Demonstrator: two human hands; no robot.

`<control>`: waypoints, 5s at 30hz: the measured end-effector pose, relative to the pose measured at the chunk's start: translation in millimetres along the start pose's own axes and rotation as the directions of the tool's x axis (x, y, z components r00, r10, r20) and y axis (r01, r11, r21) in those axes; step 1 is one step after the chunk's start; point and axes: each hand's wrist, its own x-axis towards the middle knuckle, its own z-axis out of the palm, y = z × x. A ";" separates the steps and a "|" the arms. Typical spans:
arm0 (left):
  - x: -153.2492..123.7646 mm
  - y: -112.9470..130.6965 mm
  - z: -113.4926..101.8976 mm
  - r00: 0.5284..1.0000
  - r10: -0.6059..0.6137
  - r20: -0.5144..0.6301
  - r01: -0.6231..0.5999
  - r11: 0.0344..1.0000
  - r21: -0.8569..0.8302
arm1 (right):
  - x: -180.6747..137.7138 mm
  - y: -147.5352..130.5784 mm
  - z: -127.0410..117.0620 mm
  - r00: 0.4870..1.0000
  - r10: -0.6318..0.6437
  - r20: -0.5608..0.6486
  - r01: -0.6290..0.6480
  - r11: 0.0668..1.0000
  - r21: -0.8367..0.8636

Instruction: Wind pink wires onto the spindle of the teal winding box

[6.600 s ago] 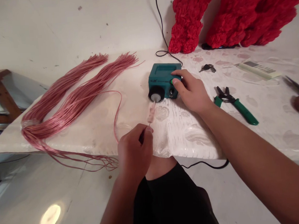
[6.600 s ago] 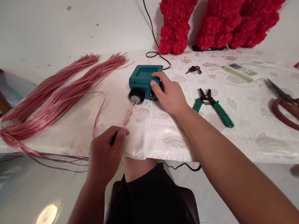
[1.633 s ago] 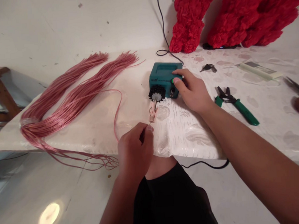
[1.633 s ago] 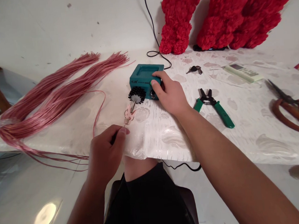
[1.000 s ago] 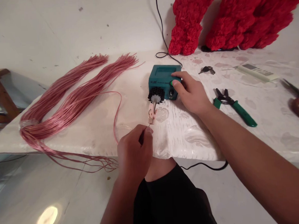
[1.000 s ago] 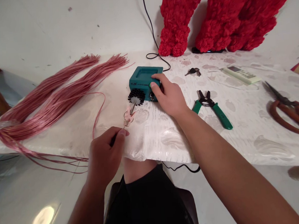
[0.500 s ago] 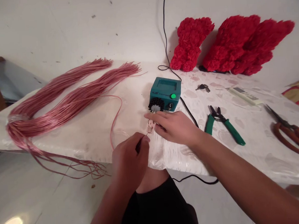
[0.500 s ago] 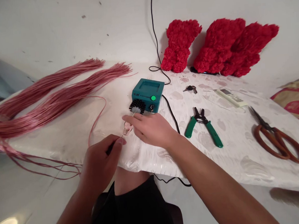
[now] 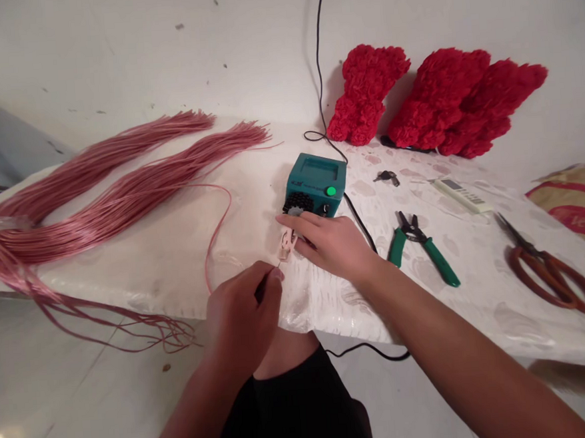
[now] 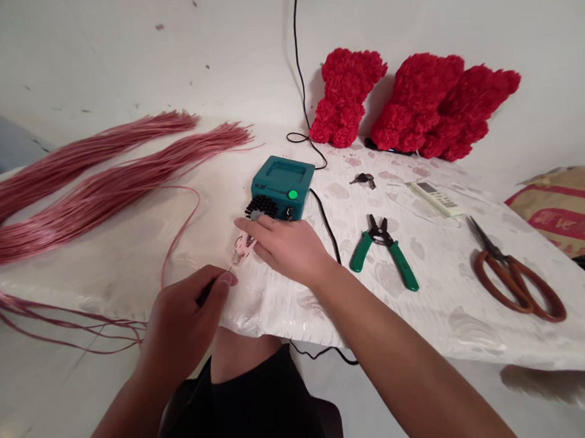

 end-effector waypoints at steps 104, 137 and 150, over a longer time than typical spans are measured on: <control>11.2 4.1 3.9 0.998 -0.060 -0.007 0.060 0.998 -0.026 | 5.3 30.2 -7.8 0.720 0.693 -0.034 -0.613 0.658 0.437; -17.7 2.2 -22.3 0.995 -0.036 0.088 0.031 0.998 0.056 | 5.6 30.6 -7.6 0.720 0.693 -0.046 -0.621 0.671 0.405; -31.3 0.4 -49.8 0.943 0.131 0.306 -0.118 0.991 -0.060 | 5.0 31.3 -7.2 0.725 0.687 -0.047 -0.615 0.677 0.405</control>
